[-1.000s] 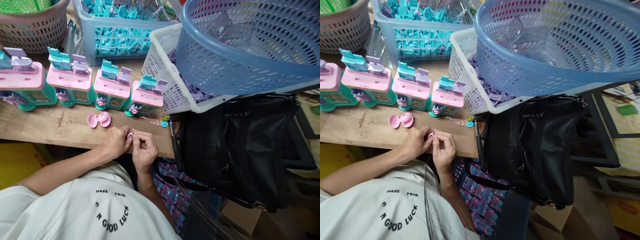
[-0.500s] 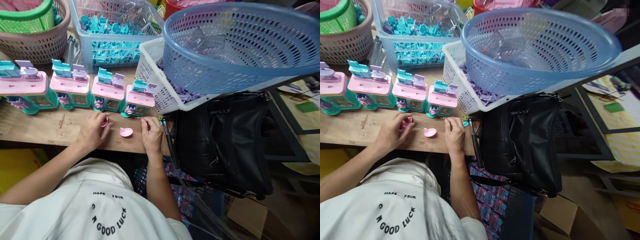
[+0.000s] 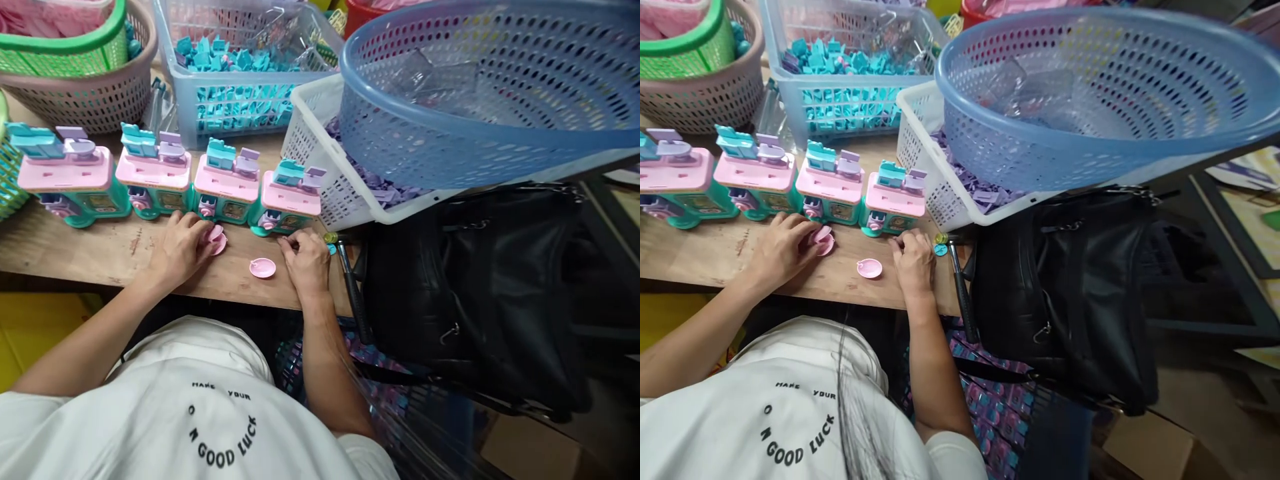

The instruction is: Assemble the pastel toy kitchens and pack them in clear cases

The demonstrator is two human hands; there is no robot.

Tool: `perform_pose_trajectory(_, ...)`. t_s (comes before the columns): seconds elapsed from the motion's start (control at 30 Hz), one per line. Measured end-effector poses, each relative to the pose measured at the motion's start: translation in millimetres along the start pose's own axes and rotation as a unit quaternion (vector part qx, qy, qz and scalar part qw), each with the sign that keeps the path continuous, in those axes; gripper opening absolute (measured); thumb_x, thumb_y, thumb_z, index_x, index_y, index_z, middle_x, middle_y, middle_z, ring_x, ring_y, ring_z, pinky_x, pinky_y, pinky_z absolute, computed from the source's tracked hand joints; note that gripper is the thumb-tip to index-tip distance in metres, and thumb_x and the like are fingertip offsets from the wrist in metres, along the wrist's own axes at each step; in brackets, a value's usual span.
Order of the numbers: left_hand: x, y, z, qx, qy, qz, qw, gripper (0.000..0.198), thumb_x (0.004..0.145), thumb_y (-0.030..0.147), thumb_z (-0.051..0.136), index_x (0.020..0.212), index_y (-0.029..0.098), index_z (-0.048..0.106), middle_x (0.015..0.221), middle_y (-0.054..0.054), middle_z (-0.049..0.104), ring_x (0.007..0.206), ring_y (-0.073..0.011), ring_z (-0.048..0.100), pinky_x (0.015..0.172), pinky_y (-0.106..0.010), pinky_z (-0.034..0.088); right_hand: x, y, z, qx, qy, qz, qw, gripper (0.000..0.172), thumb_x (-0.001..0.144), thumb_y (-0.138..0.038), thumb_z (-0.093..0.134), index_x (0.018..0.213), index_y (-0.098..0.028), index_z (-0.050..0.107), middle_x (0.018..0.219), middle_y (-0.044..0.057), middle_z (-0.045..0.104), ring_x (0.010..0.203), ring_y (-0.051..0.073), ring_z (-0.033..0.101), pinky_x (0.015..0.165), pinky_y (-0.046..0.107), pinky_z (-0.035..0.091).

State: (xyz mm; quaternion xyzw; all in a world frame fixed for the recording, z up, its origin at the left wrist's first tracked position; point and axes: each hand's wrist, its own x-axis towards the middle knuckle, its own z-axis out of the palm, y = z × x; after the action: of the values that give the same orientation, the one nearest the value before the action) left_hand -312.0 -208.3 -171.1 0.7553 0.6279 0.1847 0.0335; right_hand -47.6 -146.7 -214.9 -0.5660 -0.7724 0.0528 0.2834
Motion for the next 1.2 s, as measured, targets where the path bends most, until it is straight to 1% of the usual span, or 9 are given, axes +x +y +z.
perform_pose_trajectory(0.2,-7.7,-11.6,-4.2,0.033,0.044,-0.027,0.998,0.024,0.094,0.028,0.050,0.105,0.019,0.069,0.099,-0.011,0.066,0.094,-0.0284,0.054,0.081,-0.041,0.048,-2.9,2.6,-7.5,0.026,-0.012,0.030,0.999,0.003,0.090,-0.022,0.060,0.088,-0.021,0.061,0.079,0.004,0.066,0.069,0.019,0.057,0.068,0.032,0.043)
perform_pose_trajectory(0.27,-13.7,-17.2,-6.4,0.041,0.047,-0.037,0.997,0.027,0.092,0.022,0.049,0.110,0.020,0.069,0.102,-0.011,0.066,0.096,-0.0294,0.054,0.081,-0.042,0.048,-5.5,4.0,-11.2,0.025,-0.024,0.025,0.999,0.005,0.090,-0.021,0.059,0.093,-0.020,0.063,0.081,0.006,0.067,0.070,0.020,0.058,0.069,0.033,0.045)
perform_pose_trajectory(0.47,-17.0,-10.3,-12.2,-0.011,0.067,0.028,0.997,0.047,0.084,0.017,0.053,0.130,0.024,0.061,0.125,-0.013,0.062,0.111,-0.0322,0.053,0.095,-0.051,0.046,-15.6,-0.1,-22.7,0.008,-0.062,0.010,0.998,0.010,0.089,-0.019,0.055,0.080,-0.021,0.060,0.082,0.007,0.063,0.073,0.021,0.058,0.069,0.034,0.047)
perform_pose_trajectory(0.57,-5.1,0.2,-9.7,-0.023,0.043,0.080,0.996,0.039,0.088,0.023,0.050,0.125,0.023,0.064,0.122,-0.013,0.062,0.109,-0.0313,0.053,0.094,-0.051,0.046,-27.7,-6.2,-29.6,0.071,-0.043,0.036,0.996,0.013,0.093,-0.025,0.053,0.081,-0.021,0.055,0.080,0.004,0.062,0.067,0.017,0.057,0.065,0.030,0.048)
perform_pose_trajectory(0.7,11.8,3.9,0.5,0.003,-0.038,0.125,0.991,0.031,0.096,0.029,0.044,0.108,0.018,0.070,0.100,-0.014,0.064,0.095,-0.0281,0.056,0.085,-0.043,0.048,-49.3,-8.4,-36.1,0.125,-0.007,0.088,0.988,0.017,0.095,-0.035,0.055,0.085,-0.022,0.053,0.072,-0.001,0.059,0.059,0.013,0.055,0.059,0.026,0.046)
perform_pose_trajectory(0.77,15.6,2.8,3.6,0.022,-0.063,0.110,0.992,0.033,0.098,0.031,0.040,0.108,0.018,0.070,0.092,-0.011,0.063,0.086,-0.0249,0.058,0.075,-0.037,0.047,-58.0,-6.3,-37.3,0.118,0.003,0.079,0.990,0.014,0.095,-0.032,0.055,0.085,-0.022,0.053,0.073,-0.001,0.059,0.060,0.013,0.056,0.059,0.025,0.047)
perform_pose_trajectory(0.87,15.9,3.2,1.9,0.000,-0.081,0.069,0.994,0.031,0.099,0.033,0.040,0.100,0.018,0.068,0.087,-0.008,0.061,0.072,-0.0196,0.057,0.062,-0.031,0.040,-65.4,-2.3,-39.0,0.085,0.010,0.016,0.996,0.010,0.095,-0.024,0.053,0.086,-0.022,0.057,0.079,0.002,0.061,0.070,0.015,0.060,0.068,0.027,0.051)
perform_pose_trajectory(1.0,9.3,13.6,-0.9,-0.147,-0.031,0.001,0.989,0.024,0.093,0.038,0.051,0.083,0.018,0.059,0.078,-0.004,0.061,0.061,-0.0152,0.054,0.058,-0.029,0.040,-68.9,-0.6,-44.7,0.074,-0.001,-0.043,0.996,0.017,0.097,-0.016,0.047,0.094,-0.022,0.063,0.088,0.006,0.066,0.084,0.019,0.063,0.080,0.034,0.053)
perform_pose_trajectory(1.2,-7.7,36.8,18.2,-0.389,0.005,-0.115,0.914,0.022,0.089,0.042,0.058,0.090,0.020,0.055,0.076,-0.002,0.066,0.062,-0.0136,0.060,0.057,-0.025,0.046,-68.3,-1.3,-46.9,0.152,-0.001,0.025,0.988,0.019,0.099,-0.026,0.054,0.106,-0.021,0.071,0.095,0.007,0.069,0.085,0.018,0.067,0.076,0.031,0.056)
